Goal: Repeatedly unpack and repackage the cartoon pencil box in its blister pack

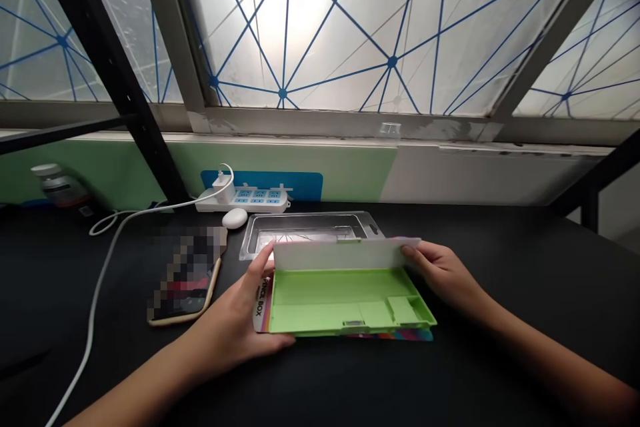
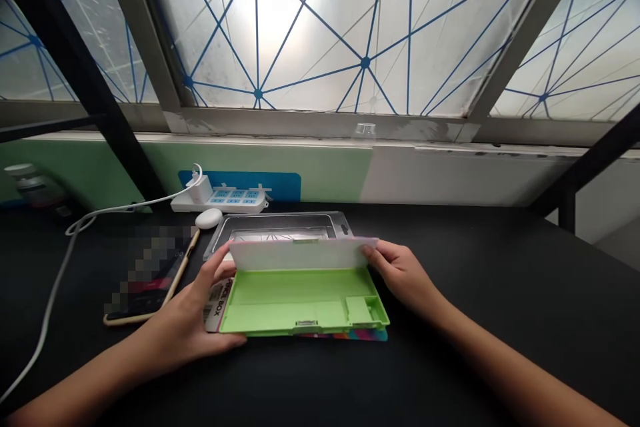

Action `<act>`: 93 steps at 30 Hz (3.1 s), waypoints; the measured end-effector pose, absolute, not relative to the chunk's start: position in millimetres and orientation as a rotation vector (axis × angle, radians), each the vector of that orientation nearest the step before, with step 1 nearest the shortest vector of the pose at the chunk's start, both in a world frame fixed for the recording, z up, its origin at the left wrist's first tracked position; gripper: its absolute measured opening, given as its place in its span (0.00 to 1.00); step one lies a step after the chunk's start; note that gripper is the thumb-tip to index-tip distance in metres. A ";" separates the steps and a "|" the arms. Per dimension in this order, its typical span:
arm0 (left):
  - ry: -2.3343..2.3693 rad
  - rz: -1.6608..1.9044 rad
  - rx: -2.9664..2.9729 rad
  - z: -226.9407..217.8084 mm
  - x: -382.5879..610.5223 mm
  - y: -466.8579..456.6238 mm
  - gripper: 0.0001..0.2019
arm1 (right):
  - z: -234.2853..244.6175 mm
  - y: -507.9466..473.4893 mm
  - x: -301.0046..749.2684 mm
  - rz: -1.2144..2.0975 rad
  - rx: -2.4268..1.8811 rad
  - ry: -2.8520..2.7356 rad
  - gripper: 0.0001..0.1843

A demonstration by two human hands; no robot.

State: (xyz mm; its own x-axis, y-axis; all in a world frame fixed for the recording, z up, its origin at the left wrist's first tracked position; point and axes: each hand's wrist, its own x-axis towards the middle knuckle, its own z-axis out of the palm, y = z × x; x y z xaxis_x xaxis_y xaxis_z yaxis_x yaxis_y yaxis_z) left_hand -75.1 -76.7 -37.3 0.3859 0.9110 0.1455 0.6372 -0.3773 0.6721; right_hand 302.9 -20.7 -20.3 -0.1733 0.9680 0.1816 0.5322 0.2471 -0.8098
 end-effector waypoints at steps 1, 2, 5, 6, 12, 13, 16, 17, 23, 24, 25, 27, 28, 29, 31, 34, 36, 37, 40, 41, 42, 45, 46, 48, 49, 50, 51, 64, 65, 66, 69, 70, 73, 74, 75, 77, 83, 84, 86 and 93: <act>1.325 0.696 2.130 -36.6 -75.2 -77.0 0.61 | -23.1 -19.4 302.1 0.776 -1.380 -1.788 0.27; 1.318 0.698 2.134 -36.0 -75.3 -77.2 0.62 | -25.4 -19.2 301.3 0.768 -1.386 -1.765 0.27; 1.309 0.704 2.147 -35.4 -76.2 -77.4 0.62 | -27.0 -24.8 302.0 0.754 -1.408 -1.731 0.27; 1.319 0.701 2.142 -35.6 -76.7 -77.4 0.61 | -25.8 -27.8 304.0 0.761 -1.402 -1.748 0.27; 1.326 0.730 2.100 -35.6 -76.9 -77.6 0.49 | -18.1 -44.5 330.2 0.699 -1.119 -2.234 0.35; 1.335 0.742 2.098 -34.6 -76.2 -77.3 0.46 | -18.8 -46.8 333.6 0.690 -1.102 -2.295 0.39; 1.349 0.742 2.103 -29.3 -73.7 -75.6 0.33 | -24.0 -52.7 336.4 0.628 -1.127 -2.341 0.44; 1.332 0.734 2.109 -27.1 -73.2 -74.9 0.29 | -25.9 -54.2 334.9 0.585 -1.150 -2.315 0.40; 1.137 0.715 2.142 -16.1 -72.0 -70.3 0.30 | -25.4 -57.8 318.8 0.599 -1.409 -2.111 0.26; 1.131 0.692 2.147 -14.7 -71.3 -69.4 0.28 | -23.4 -58.0 316.1 0.659 -1.452 -2.100 0.26; 1.132 0.664 2.152 -13.4 -70.4 -68.5 0.25 | -21.3 -58.3 313.2 0.715 -1.477 -2.090 0.26; 1.130 0.610 2.166 -11.7 -68.8 -67.0 0.22 | -17.4 -59.3 307.1 0.784 -1.486 -2.068 0.25; 1.136 0.601 2.171 -11.6 -68.2 -66.7 0.21 | -15.9 -60.1 303.8 0.788 -1.490 -2.060 0.25; 1.158 0.609 2.169 -12.0 -67.8 -66.5 0.21 | -14.9 -60.9 300.7 0.766 -1.508 -2.061 0.25; 1.234 0.652 2.131 -14.3 -67.9 -66.9 0.19 | -14.8 -62.6 295.1 0.671 -1.578 -2.102 0.25; 1.322 0.709 2.031 -19.3 -69.2 -67.9 0.20 | -20.1 -65.2 289.8 0.383 -1.682 -2.215 0.30; 1.344 0.718 2.028 -21.9 -70.4 -68.1 0.20 | -26.4 -67.3 287.3 0.114 -1.694 -2.292 0.35; 1.356 0.717 2.046 -22.7 -71.1 -68.1 0.20 | -29.7 -68.5 286.0 -0.033 -1.684 -2.327 0.37; 1.369 0.682 2.098 -23.1 -73.8 -68.8 0.23 | -35.8 -72.9 280.9 -0.402 -1.599 -2.400 0.34; 1.358 0.674 2.102 -22.8 -74.7 -69.4 0.25 | -35.5 -74.4 278.6 -0.489 -1.560 -2.406 0.33; 1.341 0.668 2.105 -22.5 -75.4 -70.3 0.29 | -33.6 -75.9 276.0 -0.550 -1.520 -2.411 0.32; 1.288 0.667 2.131 -22.1 -76.0 -73.4 0.44 | -19.2 -78.6 263.4 -0.566 -1.401 -2.472 0.31; 1.282 0.675 2.137 -22.6 -75.8 -74.2 0.47 | -12.4 -78.2 256.9 -0.516 -1.364 -2.509 0.30; 1.277 0.694 2.130 -24.6 -75.2 -74.9 0.49 | 1.0 -74.5 239.9 -0.368 -1.292 -2.584 0.30; 1.275 0.707 2.117 -25.9 -75.0 -74.7 0.49 | 6.5 -71.0 229.9 -0.292 -1.257 -2.611 0.30; 1.273 0.719 2.101 -27.4 -75.0 -74.2 0.50 | 10.6 -66.4 219.4 -0.224 -1.231 -2.628 0.30; 1.271 0.734 2.084 -28.9 -75.1 -73.5 0.52 | 12.9 -61.0 208.9 -0.178 -1.206 -2.633 0.28; 1.286 0.843 2.009 -36.5 -75.2 -66.7 0.66 | -8.6 -24.6 171.2 -0.079 -1.199 -2.488 0.08; 1.281 0.841 2.000 -35.7 -74.4 -67.0 0.66 | -8.4 -24.7 170.9 -0.088 -1.201 -2.482 0.09; 1.281 0.832 1.989 -34.6 -73.6 -67.6 0.67 | -8.1 -24.5 170.3 -0.110 -1.201 -2.466 0.09; 1.342 0.790 1.986 -30.0 -71.6 -70.0 0.67 | -7.5 -23.1 168.2 -0.239 -1.147 -2.379 0.12; 1.370 0.777 2.002 -28.6 -71.4 -70.7 0.67 | -7.3 -22.7 168.1 -0.287 -1.110 -2.342 0.12; 1.397 0.744 2.070 -26.7 -72.3 -71.2 0.63 | -5.1 -24.3 171.8 -0.415 -0.979 -2.242 0.10; 1.387 0.743 2.082 -27.1 -73.1 -70.7 0.60 | -3.1 -26.6 174.6 -0.447 -0.936 -2.219 0.09; 1.375 0.749 2.085 -27.8 -74.0 -69.7 0.57 | -0.2 -30.1 178.1 -0.471 -0.887 -2.210 0.07; 1.342 0.753 2.086 -29.7 -76.8 -67.1 0.48 | 7.7 -41.4 187.0 -0.489 -0.751 -2.254 0.05; 1.173 0.553 2.041 -28.1 -95.6 -62.1 0.51 | 31.7 -88.9 217.3 -0.103 -0.578 -2.525 0.06; 1.136 0.534 2.022 -26.8 -98.6 -62.3 0.51 | 34.0 -92.3 223.0 0.052 -0.589 -2.584 0.06; 1.123 0.525 1.999 -24.6 -101.4 -63.4 0.47 | 35.2 -90.5 236.5 0.385 -0.661 -2.680 0.09; 1.384 0.347 2.059 -24.0 -85.8 -69.1 0.43 | 1.4 -41.5 301.7 0.783 -1.146 -2.626 0.66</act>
